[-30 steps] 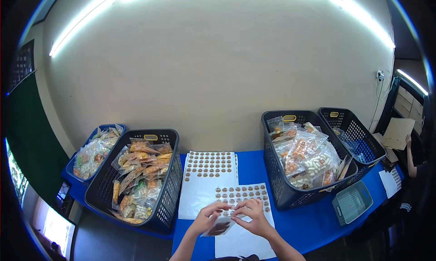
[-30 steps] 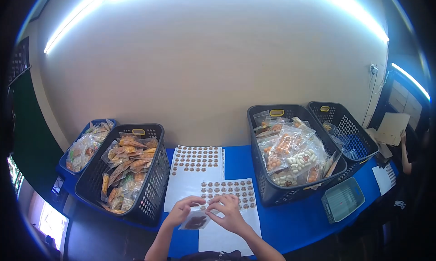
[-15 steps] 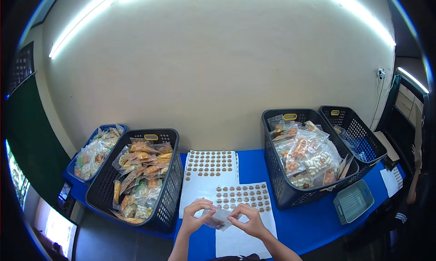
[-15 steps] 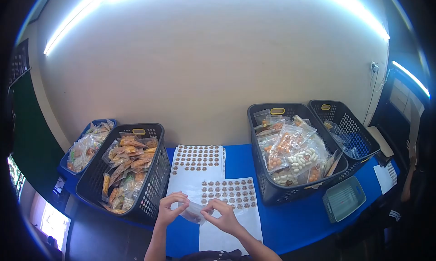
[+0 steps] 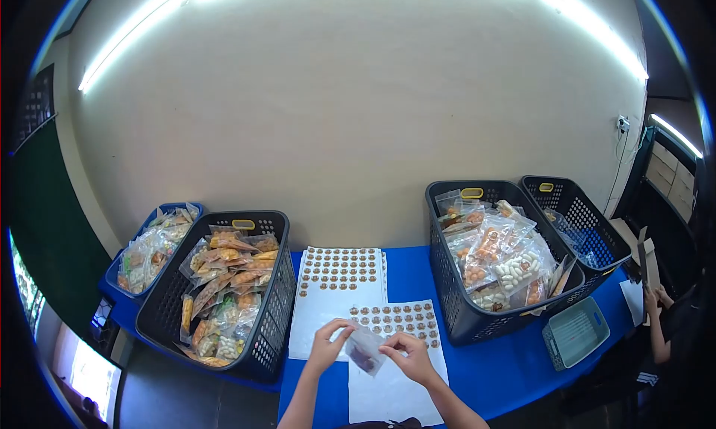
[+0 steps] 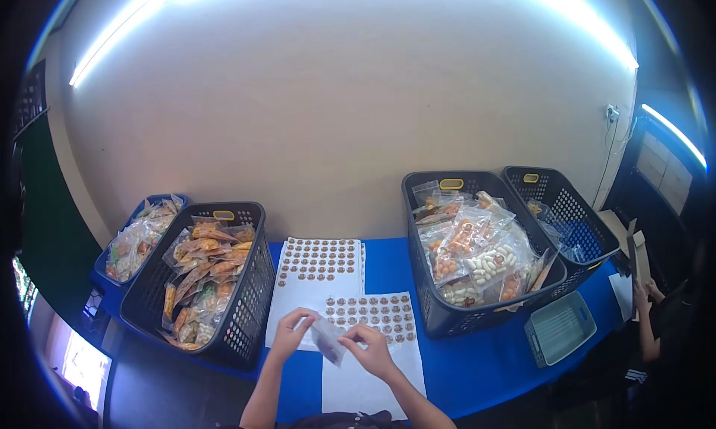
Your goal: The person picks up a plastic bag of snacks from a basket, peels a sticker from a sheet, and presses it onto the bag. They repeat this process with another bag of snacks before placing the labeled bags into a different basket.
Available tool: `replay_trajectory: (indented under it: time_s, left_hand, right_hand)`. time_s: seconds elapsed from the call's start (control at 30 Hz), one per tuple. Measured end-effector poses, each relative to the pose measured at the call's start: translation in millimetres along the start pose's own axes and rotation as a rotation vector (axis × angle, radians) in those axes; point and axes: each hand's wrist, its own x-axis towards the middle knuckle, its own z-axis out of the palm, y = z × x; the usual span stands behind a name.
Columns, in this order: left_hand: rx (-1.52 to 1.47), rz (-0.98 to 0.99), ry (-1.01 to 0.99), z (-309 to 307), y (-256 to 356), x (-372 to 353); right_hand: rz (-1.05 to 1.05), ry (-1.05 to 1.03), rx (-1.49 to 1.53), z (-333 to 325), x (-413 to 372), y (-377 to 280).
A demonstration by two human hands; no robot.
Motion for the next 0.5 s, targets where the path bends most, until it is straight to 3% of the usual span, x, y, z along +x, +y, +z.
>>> replay_trajectory:
  time_s: [0.07, 0.13, 0.2, 0.33, 0.37, 0.47, 0.5]
  left_hand:
    - [0.054, 0.105, -0.006, 11.3, -12.7, -2.9]
    - [0.122, 0.182, 0.081, 34.6, -9.1, -11.9]
    - [0.219, 0.194, -0.057, 48.1, -15.3, -25.4]
    - [0.224, 0.089, -0.029, 71.5, -46.3, -37.8]
    - [0.052, 0.004, 0.036, 73.7, -54.8, -39.0]
    - [0.206, 0.035, 0.05, 58.3, -51.0, -35.8]
    - [0.204, 0.073, 0.041, 52.8, -55.5, -34.1]
  right_hand:
    - [0.151, 0.075, 0.34, -4.0, -0.4, 13.7]
    - [0.198, 0.153, 0.375, -10.9, 1.4, 15.5]
    - [0.231, 0.242, 0.456, -13.7, 4.3, 10.2]
    - [0.245, 0.149, 0.612, -0.1, 7.0, -6.5]
    - [0.259, 0.114, 0.58, 1.9, 6.2, -2.5]
    - [0.229, 0.066, 0.635, -0.2, 6.8, 9.2]
    - [0.163, 0.107, 0.524, -0.1, 7.5, 11.4]
